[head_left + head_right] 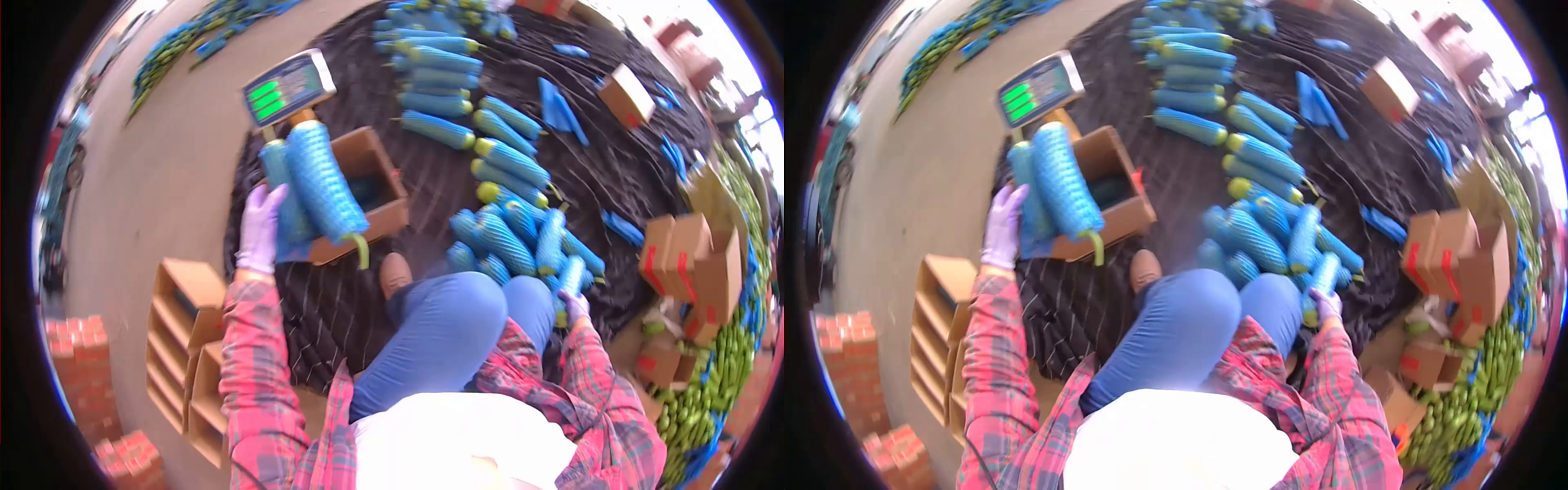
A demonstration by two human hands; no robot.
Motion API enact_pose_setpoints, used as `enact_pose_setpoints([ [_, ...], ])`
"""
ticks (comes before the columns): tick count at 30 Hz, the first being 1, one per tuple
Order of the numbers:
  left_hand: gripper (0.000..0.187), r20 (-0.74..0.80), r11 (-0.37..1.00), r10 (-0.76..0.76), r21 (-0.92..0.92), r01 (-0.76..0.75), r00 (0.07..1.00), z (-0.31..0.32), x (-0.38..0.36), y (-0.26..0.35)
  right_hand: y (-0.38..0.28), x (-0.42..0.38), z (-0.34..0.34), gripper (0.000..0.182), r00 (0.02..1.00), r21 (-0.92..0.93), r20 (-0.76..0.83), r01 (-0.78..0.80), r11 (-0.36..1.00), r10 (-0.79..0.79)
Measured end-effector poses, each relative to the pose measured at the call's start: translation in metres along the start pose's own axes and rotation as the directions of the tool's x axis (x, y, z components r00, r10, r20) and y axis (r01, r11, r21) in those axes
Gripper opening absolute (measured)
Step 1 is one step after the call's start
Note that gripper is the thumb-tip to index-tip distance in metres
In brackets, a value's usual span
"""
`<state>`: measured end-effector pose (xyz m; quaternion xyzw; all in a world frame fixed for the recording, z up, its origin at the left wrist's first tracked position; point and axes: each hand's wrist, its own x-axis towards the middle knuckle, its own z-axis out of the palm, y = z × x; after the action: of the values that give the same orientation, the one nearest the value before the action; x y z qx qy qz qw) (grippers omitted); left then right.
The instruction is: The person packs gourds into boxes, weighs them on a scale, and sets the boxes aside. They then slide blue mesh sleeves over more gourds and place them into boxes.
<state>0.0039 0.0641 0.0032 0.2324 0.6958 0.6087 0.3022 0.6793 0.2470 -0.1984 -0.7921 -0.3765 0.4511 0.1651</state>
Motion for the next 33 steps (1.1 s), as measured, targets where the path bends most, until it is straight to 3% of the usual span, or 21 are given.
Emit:
enact_pose_setpoints([
  [2, 0.05, 0.005, 0.997, -0.062, 0.04, 0.062, 0.998, 0.001, 0.009, -0.002, 0.02, 0.014, -0.001, 0.07, 0.994, -0.116, 0.053, 0.102, 0.988, -0.097],
  [3, 0.054, -0.048, 0.993, -0.114, -0.007, 0.114, 0.992, 0.003, 0.014, -0.007, 0.031, 0.021, 0.004, 0.079, 0.993, -0.245, -0.036, 0.104, 0.964, -0.116],
  [4, 0.059, 0.026, 0.989, -0.114, -0.096, 0.116, 0.993, -0.002, 0.022, -0.019, 0.038, 0.024, 0.009, 0.088, 0.984, -0.374, -0.106, 0.095, 0.923, -0.144],
  [7, 0.055, 0.108, 0.932, -0.254, -0.238, 0.273, 0.961, -0.026, 0.049, -0.063, 0.033, 0.013, 0.016, 0.111, 0.994, -0.447, -0.085, 0.026, 0.894, -0.071],
  [10, 0.053, 0.169, 0.86, -0.359, -0.323, 0.396, 0.918, -0.025, 0.055, -0.062, 0.032, 0.007, 0.023, 0.104, 0.995, -0.417, -0.095, -0.016, 0.909, -0.026],
  [11, 0.051, 0.182, 0.831, -0.391, -0.353, 0.431, 0.902, -0.02, 0.05, -0.056, 0.031, 0.005, 0.019, 0.097, 1.0, -0.387, -0.017, -0.025, 0.922, 0.02],
  [14, 0.052, 0.162, 0.839, -0.402, -0.328, 0.434, 0.901, -0.012, 0.04, -0.038, 0.005, -0.003, 0.028, 0.093, 0.978, -0.521, -0.183, -0.184, 0.833, 0.102],
  [16, 0.055, 0.14, 0.845, -0.373, -0.357, 0.398, 0.917, -0.017, 0.046, -0.052, -0.03, -0.001, 0.039, 0.099, 0.965, -0.464, -0.22, 0.027, 0.886, -0.145],
  [18, 0.054, 0.107, 0.903, -0.319, -0.268, 0.337, 0.942, -0.006, 0.035, -0.034, -0.09, 0.0, 0.065, 0.098, 0.895, -0.362, -0.12, 0.364, 0.858, -0.43],
  [19, 0.056, 0.125, 0.886, -0.325, -0.306, 0.348, 0.938, -0.007, 0.038, -0.036, -0.125, 0.0, 0.087, 0.095, 0.81, -0.049, -0.016, 0.585, 0.809, -0.587],
  [20, 0.06, 0.063, 0.96, -0.233, -0.142, 0.24, 0.97, -0.019, 0.047, -0.049, -0.181, -0.036, 0.106, 0.089, 0.75, -0.044, 0.079, 0.661, 0.749, -0.657],
  [21, 0.064, 0.006, 0.981, -0.188, -0.058, 0.188, 0.982, -0.011, 0.042, -0.038, -0.231, -0.08, 0.128, 0.086, 0.69, 0.073, 0.213, 0.695, 0.715, -0.692],
  [23, 0.063, 0.016, 0.97, -0.209, -0.125, 0.21, 0.978, -0.009, 0.047, -0.043, -0.303, -0.172, 0.177, 0.09, 0.458, 0.143, 0.472, 0.804, 0.578, -0.753],
  [24, 0.061, 0.049, 0.96, -0.227, -0.156, 0.232, 0.973, -0.012, 0.054, -0.053, -0.323, -0.21, 0.205, 0.093, 0.378, 0.186, 0.603, 0.79, 0.584, -0.703],
  [25, 0.059, 0.053, 0.944, -0.246, -0.214, 0.252, 0.968, -0.011, 0.055, -0.053, -0.339, -0.246, 0.232, 0.102, 0.323, 0.214, 0.752, 0.705, 0.676, -0.575],
  [27, 0.052, 0.079, 0.9, -0.283, -0.323, 0.293, 0.956, -0.011, 0.055, -0.056, -0.349, -0.29, 0.297, 0.128, 0.302, 0.049, 0.851, 0.769, 0.637, -0.43],
  [28, 0.05, 0.105, 0.862, -0.282, -0.408, 0.3, 0.954, -0.011, 0.054, -0.056, -0.347, -0.31, 0.322, 0.137, 0.272, 0.094, 0.853, 0.759, 0.644, -0.446],
  [29, 0.049, 0.131, 0.817, -0.282, -0.486, 0.31, 0.95, -0.01, 0.051, -0.055, -0.334, -0.307, 0.367, 0.132, 0.318, 0.082, 0.793, 0.79, 0.608, -0.519],
  [30, 0.048, 0.159, 0.766, -0.285, -0.555, 0.324, 0.945, -0.014, 0.048, -0.058, -0.335, -0.318, 0.371, 0.123, 0.38, 0.018, 0.738, 0.815, 0.579, -0.558],
  [32, 0.042, 0.063, 0.731, -0.209, -0.653, 0.199, 0.976, -0.033, 0.046, -0.059, -0.337, -0.315, 0.378, 0.111, 0.472, 0.097, 0.714, 0.665, 0.741, -0.517],
  [33, 0.044, 0.012, 0.703, -0.165, -0.7, 0.126, 0.986, -0.043, 0.043, -0.05, -0.339, -0.308, 0.373, 0.087, 0.327, 0.313, 0.808, 0.465, 0.828, -0.49],
])
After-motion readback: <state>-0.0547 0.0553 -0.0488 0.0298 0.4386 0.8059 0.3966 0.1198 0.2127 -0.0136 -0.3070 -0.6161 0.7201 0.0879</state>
